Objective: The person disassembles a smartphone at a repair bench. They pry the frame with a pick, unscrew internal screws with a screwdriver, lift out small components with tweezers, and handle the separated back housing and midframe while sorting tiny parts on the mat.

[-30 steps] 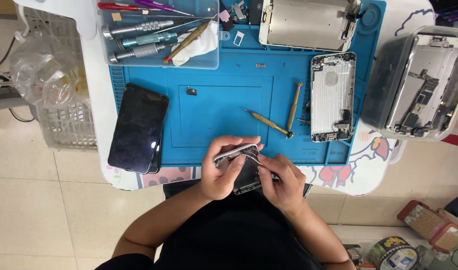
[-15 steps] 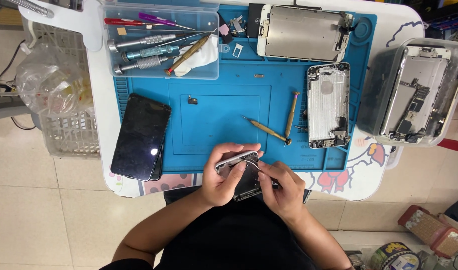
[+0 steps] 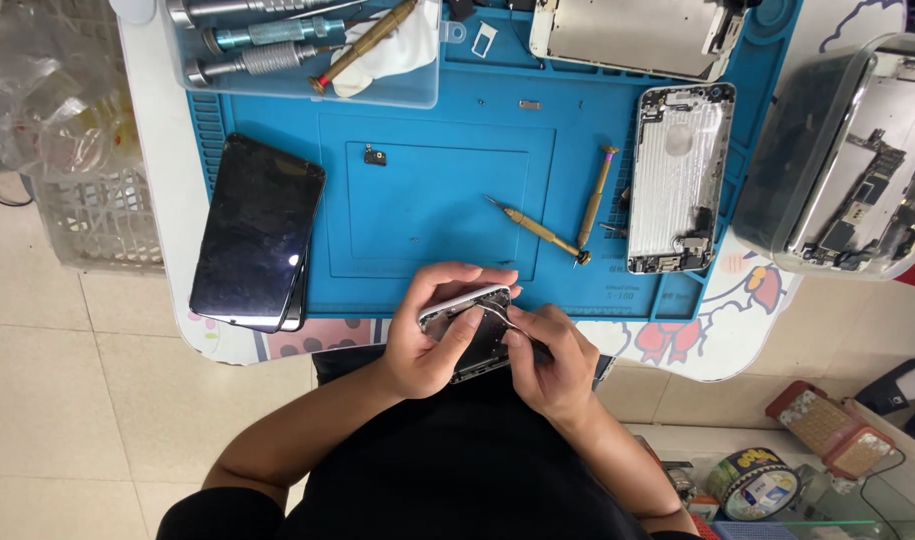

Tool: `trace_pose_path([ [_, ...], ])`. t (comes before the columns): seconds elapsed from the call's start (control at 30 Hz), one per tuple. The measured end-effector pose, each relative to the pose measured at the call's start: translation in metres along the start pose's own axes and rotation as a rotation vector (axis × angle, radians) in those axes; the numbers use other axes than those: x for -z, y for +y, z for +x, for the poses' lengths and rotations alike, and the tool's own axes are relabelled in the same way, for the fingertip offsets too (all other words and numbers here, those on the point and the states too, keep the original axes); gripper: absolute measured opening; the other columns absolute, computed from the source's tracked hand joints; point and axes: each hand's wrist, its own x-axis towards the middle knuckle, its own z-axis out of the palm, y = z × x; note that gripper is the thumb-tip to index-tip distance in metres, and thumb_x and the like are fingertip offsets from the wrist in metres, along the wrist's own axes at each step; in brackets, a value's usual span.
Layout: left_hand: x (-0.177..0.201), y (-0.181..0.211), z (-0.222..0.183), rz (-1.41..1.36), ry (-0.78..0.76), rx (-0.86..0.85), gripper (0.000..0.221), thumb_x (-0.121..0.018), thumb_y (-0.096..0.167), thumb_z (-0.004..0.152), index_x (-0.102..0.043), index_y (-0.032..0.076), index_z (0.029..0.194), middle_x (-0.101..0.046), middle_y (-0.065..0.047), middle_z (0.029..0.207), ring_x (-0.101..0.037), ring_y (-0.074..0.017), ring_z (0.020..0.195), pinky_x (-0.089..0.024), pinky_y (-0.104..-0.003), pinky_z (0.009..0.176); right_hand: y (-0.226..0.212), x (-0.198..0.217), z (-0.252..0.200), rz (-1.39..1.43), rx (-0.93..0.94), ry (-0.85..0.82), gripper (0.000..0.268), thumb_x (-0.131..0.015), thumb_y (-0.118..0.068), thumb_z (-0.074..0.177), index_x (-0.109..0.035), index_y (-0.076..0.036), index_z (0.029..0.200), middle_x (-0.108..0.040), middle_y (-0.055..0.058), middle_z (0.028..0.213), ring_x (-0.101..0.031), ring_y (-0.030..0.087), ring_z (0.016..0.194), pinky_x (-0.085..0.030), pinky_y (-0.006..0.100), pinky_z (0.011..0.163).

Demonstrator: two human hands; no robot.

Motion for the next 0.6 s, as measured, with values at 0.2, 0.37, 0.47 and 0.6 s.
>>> trace_pose_path([
  [0.2, 0.0028, -0.0051, -0.0061, -0.012, 0.000, -0.018, 0.036, -0.048, -0.006, 0.111, -0.038, 0.003, 0.144, -0.057, -0.025, 0.146, -0.064, -0.0328, 0.134, -0.053, -0.047, 0.118, -0.0007, -0.0005, 0.0002, 0.025, 0.051, 0.003, 0.025, -0.071, 0.005, 0.092, -0.061, 0.001, 0.115, -0.064, 0.012, 0.081, -0.062, 0.018, 0.066, -0.048, 0.028, 0.059],
  [0.37, 0.0042, -0.0035, -0.0065, -0.031, 0.005, -0.014, 0.036, -0.048, -0.005, 0.110, -0.038, 0.003, 0.144, -0.057, -0.025, 0.146, -0.063, -0.0336, 0.135, -0.053, -0.048, 0.119, 0.0032, -0.0015, -0.0013, 0.020, 0.054, 0.015, 0.023, -0.069, 0.006, 0.093, -0.062, 0.002, 0.114, -0.064, 0.012, 0.080, -0.061, 0.018, 0.066, -0.048, 0.029, 0.059],
  [0.47, 0.0037, -0.0052, -0.0073, -0.020, 0.004, -0.020, 0.036, -0.048, -0.005, 0.110, -0.038, 0.003, 0.144, -0.057, -0.025, 0.146, -0.064, -0.0336, 0.134, -0.053, -0.048, 0.119, 0.0017, -0.0015, 0.0010, 0.013, 0.071, 0.014, 0.023, -0.069, 0.007, 0.093, -0.063, 0.002, 0.114, -0.064, 0.012, 0.080, -0.061, 0.019, 0.066, -0.047, 0.029, 0.059],
  [0.6, 0.0034, -0.0047, -0.0066, -0.023, 0.004, -0.025, 0.036, -0.048, -0.005, 0.111, -0.037, 0.003, 0.144, -0.057, -0.026, 0.146, -0.063, -0.0338, 0.135, -0.053, -0.048, 0.120, 0.0005, -0.0035, 0.0012, 0.008, 0.078, 0.018, 0.024, -0.070, 0.006, 0.092, -0.063, 0.002, 0.115, -0.064, 0.012, 0.080, -0.061, 0.019, 0.065, -0.047, 0.029, 0.058],
])
